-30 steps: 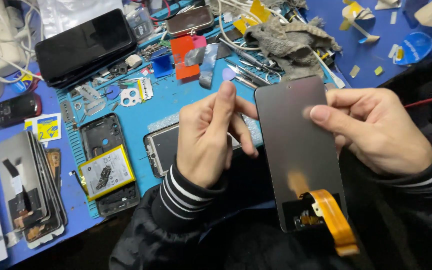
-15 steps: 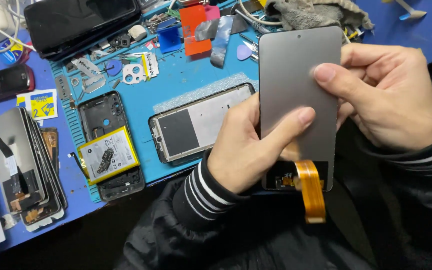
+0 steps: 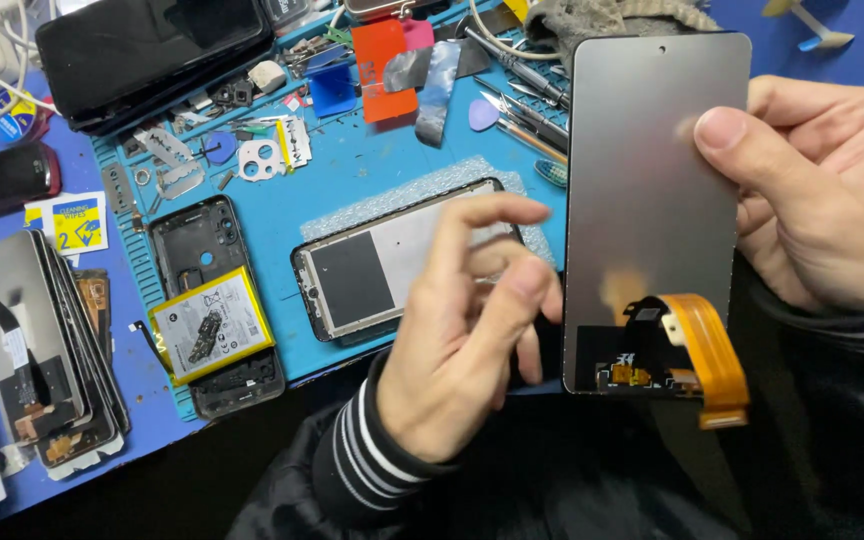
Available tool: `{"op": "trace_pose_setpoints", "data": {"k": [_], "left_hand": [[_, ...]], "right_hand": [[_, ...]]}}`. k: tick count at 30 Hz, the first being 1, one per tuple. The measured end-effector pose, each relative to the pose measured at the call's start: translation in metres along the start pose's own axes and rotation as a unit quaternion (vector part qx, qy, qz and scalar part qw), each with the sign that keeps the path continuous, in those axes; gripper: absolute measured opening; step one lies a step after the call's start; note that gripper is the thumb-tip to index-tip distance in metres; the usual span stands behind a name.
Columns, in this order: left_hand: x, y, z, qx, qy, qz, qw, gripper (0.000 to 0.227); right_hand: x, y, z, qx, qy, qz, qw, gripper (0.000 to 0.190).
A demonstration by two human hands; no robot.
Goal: The person handles a disassembled smartphone, picking up a detached screen assembly and aligning it with the phone's chassis. They then manipulate a small internal component, possibly a camera module, and attempt to place it into the phone's body.
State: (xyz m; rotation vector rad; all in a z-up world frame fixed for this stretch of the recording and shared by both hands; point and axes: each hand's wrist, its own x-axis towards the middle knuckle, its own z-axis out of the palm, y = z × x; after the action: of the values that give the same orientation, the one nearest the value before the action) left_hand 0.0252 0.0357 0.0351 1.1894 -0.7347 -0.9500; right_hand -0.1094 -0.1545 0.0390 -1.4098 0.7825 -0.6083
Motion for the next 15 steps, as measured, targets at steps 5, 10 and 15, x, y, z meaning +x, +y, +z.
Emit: {"op": "trace_pose_setpoints", "data": {"k": [5,10,15], "left_hand": [[0.017,0.007,0.018,0.076,-0.015,-0.017,0.997,0.025],[0.034,0.012,0.032,0.190,-0.024,-0.007,0.981,0.038],[0.031,0.004,0.023,0.225,-0.015,0.089,0.970,0.052]], "right_hand": [[-0.012,-0.012,0.009,-0.018,0.014,0.016,1.000,0.013],[-0.022,-0.016,0.003,-0.156,0.035,0.007,0.987,0.016],[-0.023,0.003,-0.021,-0.067,0.053,-0.014,0.996,0.023]]}}
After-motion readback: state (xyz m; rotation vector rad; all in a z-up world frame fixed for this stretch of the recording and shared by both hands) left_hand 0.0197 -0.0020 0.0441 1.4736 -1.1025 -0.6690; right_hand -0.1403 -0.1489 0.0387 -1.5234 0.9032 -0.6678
